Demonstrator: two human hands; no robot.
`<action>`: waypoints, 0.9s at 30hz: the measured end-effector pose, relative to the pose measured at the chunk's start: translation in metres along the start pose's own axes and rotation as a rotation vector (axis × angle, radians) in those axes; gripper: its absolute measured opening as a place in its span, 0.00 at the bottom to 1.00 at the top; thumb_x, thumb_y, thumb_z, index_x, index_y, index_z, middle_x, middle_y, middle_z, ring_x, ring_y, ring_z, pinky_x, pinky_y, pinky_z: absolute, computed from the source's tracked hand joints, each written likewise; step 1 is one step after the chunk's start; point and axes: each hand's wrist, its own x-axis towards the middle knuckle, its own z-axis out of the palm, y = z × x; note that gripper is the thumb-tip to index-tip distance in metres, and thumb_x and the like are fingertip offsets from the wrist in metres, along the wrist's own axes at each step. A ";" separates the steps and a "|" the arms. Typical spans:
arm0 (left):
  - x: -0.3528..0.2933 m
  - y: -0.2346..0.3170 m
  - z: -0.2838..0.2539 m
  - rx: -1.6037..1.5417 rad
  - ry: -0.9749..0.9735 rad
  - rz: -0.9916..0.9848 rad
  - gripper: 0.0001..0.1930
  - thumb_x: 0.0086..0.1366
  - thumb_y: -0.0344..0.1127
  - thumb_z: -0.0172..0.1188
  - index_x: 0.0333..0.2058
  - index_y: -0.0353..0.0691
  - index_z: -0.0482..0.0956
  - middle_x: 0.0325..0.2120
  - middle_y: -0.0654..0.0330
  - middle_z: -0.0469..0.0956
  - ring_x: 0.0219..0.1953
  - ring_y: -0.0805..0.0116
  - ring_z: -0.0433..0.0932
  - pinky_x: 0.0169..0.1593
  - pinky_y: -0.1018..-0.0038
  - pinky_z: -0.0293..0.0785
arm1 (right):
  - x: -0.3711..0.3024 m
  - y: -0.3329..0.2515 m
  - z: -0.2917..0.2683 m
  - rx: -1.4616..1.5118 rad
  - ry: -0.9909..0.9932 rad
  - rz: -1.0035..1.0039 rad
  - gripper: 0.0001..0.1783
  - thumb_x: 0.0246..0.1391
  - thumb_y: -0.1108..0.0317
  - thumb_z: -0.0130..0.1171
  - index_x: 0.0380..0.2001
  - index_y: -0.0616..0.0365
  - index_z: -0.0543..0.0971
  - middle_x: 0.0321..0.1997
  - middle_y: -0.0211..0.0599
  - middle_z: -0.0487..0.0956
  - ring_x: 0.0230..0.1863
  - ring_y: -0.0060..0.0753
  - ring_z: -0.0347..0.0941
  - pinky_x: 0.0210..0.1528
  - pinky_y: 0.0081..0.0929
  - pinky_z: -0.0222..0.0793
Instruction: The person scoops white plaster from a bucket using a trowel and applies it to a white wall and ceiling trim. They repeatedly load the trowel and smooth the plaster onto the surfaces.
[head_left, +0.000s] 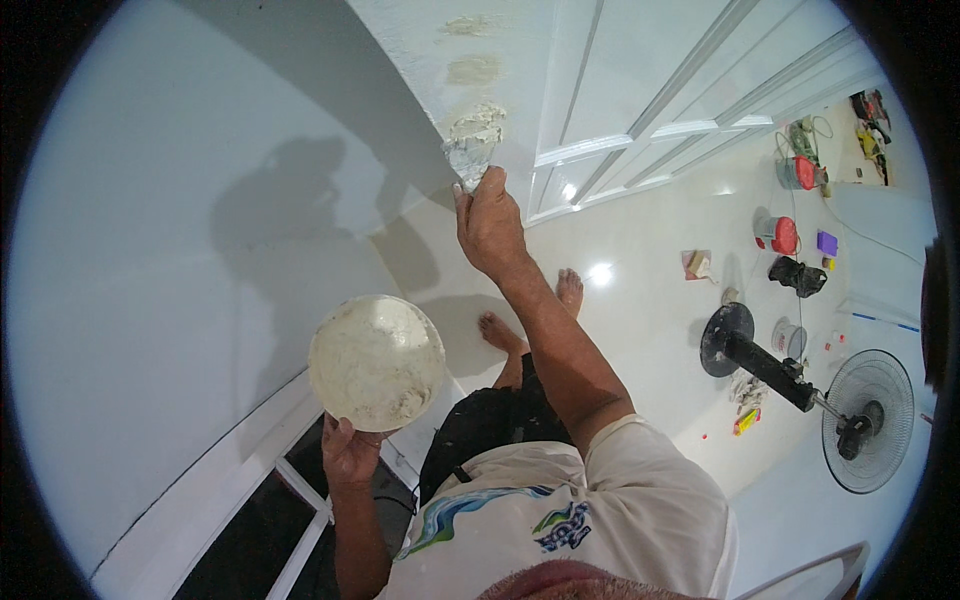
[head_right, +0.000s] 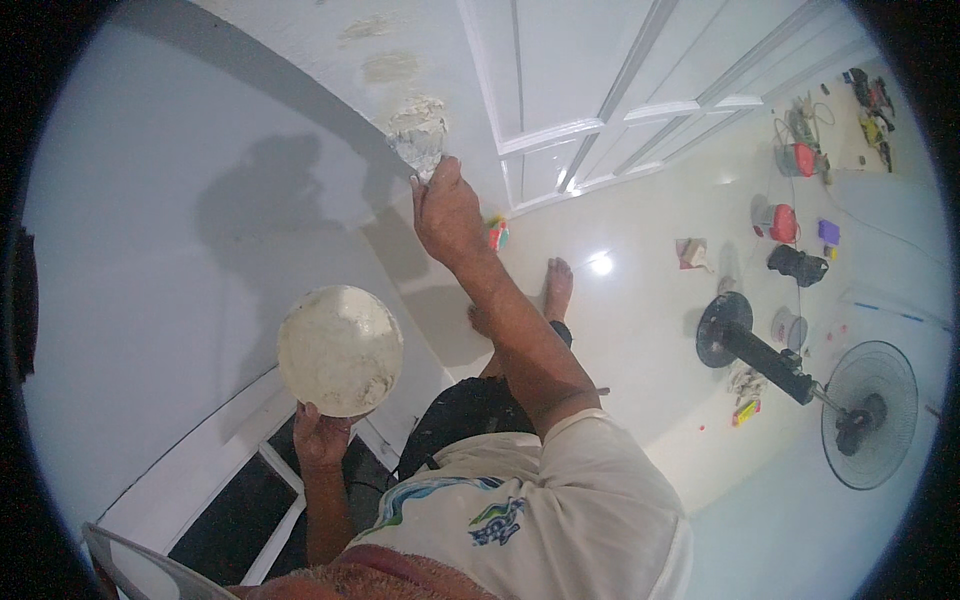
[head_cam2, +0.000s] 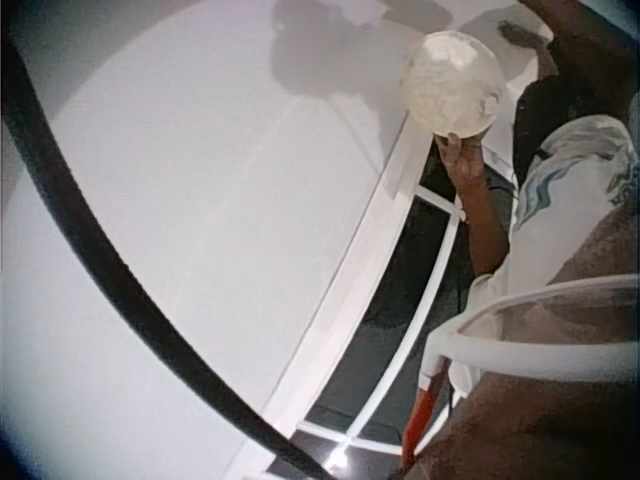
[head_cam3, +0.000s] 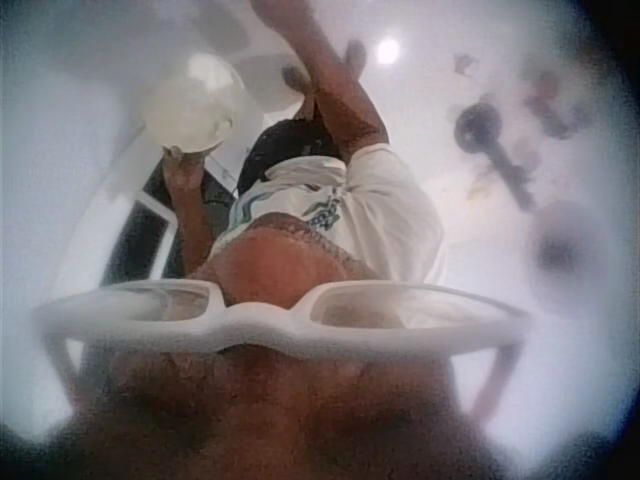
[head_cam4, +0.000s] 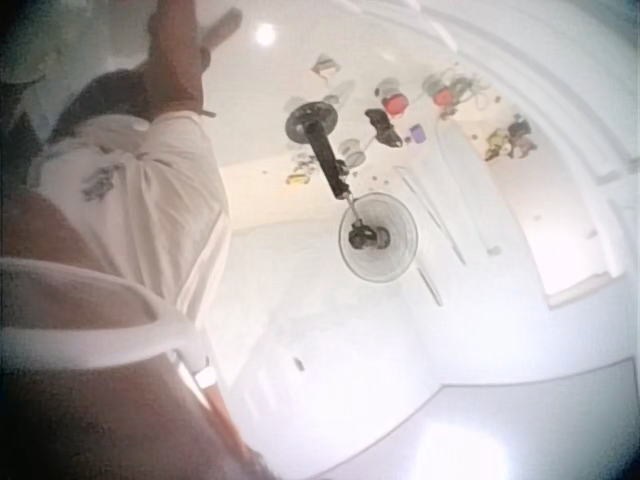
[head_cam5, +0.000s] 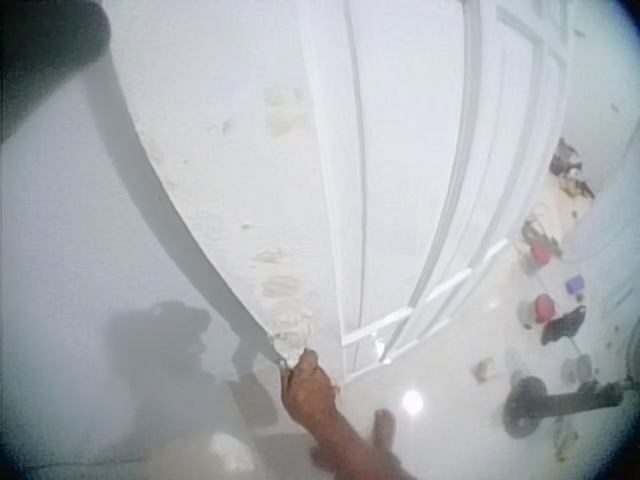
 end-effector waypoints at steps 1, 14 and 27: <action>0.001 0.000 0.001 0.012 0.001 0.003 0.43 0.70 0.37 0.67 0.76 0.38 0.52 0.72 0.40 0.64 0.70 0.38 0.71 0.63 0.28 0.75 | -0.001 0.003 0.001 -0.018 0.021 -0.030 0.18 0.70 0.69 0.59 0.46 0.67 0.60 0.26 0.62 0.78 0.30 0.73 0.79 0.31 0.58 0.73; 0.004 0.004 0.038 0.048 0.040 0.050 0.41 0.67 0.34 0.69 0.73 0.33 0.57 0.66 0.41 0.71 0.65 0.42 0.78 0.59 0.40 0.84 | -0.021 -0.027 -0.048 -0.010 -0.091 0.069 0.17 0.69 0.63 0.59 0.45 0.66 0.67 0.33 0.64 0.79 0.36 0.74 0.80 0.39 0.61 0.75; 0.013 0.003 0.043 0.023 -0.005 0.051 0.42 0.67 0.34 0.70 0.73 0.32 0.56 0.66 0.40 0.71 0.62 0.41 0.80 0.57 0.39 0.85 | -0.031 -0.053 -0.092 -0.075 -0.128 0.095 0.18 0.69 0.62 0.59 0.46 0.66 0.67 0.30 0.64 0.80 0.34 0.70 0.82 0.37 0.59 0.77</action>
